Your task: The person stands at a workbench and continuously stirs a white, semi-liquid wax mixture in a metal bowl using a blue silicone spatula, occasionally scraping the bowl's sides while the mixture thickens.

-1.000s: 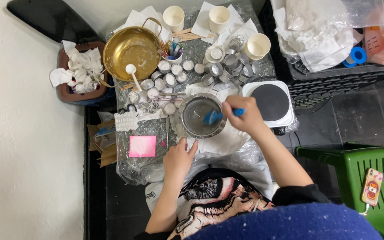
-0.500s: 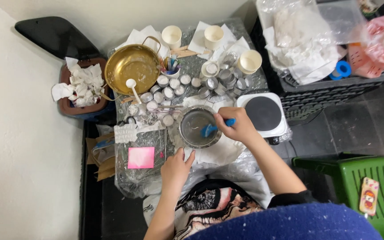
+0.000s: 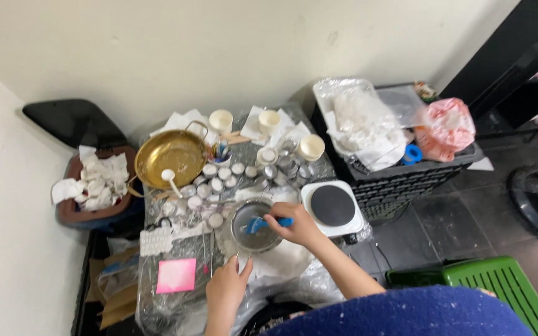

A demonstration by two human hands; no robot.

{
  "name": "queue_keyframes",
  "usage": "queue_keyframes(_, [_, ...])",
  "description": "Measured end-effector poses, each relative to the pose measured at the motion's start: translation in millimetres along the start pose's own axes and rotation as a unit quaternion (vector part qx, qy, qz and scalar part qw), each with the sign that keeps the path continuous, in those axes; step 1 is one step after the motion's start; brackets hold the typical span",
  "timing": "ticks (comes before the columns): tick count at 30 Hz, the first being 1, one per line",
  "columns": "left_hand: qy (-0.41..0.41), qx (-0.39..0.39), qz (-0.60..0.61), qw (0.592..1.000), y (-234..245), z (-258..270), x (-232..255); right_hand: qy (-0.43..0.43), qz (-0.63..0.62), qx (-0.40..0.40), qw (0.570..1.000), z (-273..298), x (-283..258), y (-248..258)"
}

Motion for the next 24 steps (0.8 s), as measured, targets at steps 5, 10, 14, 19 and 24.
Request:
queue_keyframes(5, [0.006, -0.008, -0.003, 1.000, -20, -13, -13, -0.026, 0.033, 0.015, 0.999, 11, 19, 2])
queue_keyframes(10, [0.039, -0.064, -0.016, 0.997, -33, -27, -20, 0.015, -0.003, -0.036, 0.999, 0, -10, 5])
queue_keyframes(14, [0.019, -0.043, -0.009, 0.999, -19, -18, -10, -0.019, 0.024, -0.007, 0.999, 7, 6, 2])
queue_keyframes(19, [0.024, -0.031, 0.004, 0.999, -17, -11, -10, 0.014, -0.016, -0.035, 0.999, 5, -9, 1])
queue_keyframes(24, [0.012, -0.019, 0.015, 1.000, -19, -13, -11, 0.007, -0.014, -0.061, 0.998, 6, -14, -1])
Point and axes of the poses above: each hand's wrist, its own z-axis away from the middle knuckle, its own y-axis out of the back of the hand, x = y × z, the point moved 4 cm from there along -z, towards the middle knuckle, and after that the axes turned 4 degrees about -x, right-handed, at the moved point
